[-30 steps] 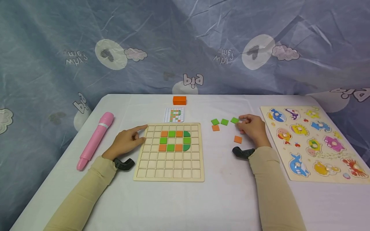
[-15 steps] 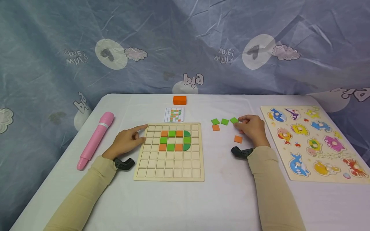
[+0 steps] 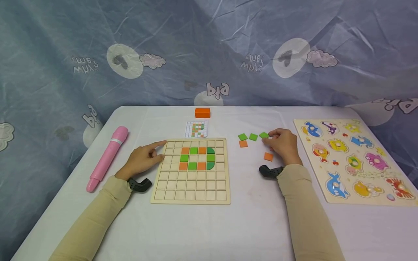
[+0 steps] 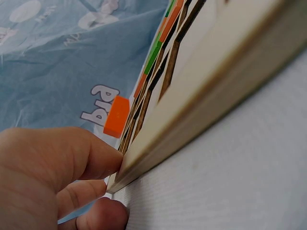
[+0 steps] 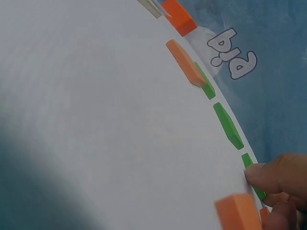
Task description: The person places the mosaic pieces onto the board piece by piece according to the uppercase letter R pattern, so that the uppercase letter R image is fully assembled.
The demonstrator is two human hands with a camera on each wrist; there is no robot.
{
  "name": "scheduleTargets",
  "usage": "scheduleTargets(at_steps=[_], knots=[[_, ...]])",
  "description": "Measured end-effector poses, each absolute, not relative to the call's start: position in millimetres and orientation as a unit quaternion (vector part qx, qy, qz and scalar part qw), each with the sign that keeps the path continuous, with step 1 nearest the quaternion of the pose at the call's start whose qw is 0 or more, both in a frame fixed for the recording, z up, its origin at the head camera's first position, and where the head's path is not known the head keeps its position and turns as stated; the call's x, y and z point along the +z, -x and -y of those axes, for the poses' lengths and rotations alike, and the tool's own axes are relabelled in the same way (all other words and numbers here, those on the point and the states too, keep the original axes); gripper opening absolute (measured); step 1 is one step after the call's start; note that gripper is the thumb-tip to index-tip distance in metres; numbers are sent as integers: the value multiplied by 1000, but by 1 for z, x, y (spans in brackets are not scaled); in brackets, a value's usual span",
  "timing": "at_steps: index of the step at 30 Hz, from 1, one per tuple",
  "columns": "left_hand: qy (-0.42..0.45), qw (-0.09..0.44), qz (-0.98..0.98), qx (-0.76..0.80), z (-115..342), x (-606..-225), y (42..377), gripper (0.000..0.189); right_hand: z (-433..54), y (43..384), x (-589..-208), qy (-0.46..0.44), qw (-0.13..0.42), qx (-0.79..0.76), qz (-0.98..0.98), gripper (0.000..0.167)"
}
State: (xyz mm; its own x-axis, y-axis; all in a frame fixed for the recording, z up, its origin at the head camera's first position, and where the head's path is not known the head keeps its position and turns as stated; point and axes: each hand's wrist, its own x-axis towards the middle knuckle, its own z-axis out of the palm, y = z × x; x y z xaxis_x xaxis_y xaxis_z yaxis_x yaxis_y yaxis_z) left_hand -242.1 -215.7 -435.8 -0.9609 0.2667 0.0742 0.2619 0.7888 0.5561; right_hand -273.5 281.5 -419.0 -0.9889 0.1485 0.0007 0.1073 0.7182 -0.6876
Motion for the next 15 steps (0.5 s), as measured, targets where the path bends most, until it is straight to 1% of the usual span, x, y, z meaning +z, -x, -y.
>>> scheduleTargets(at_steps=[7, 15], knots=[[-139, 6, -946, 294, 216, -436, 242, 59, -283, 273, -419, 72, 16, 375, 924, 42], [-141, 6, -946, 292, 217, -437, 242, 58, -286, 272, -418, 55, 10, 393, 918, 43]])
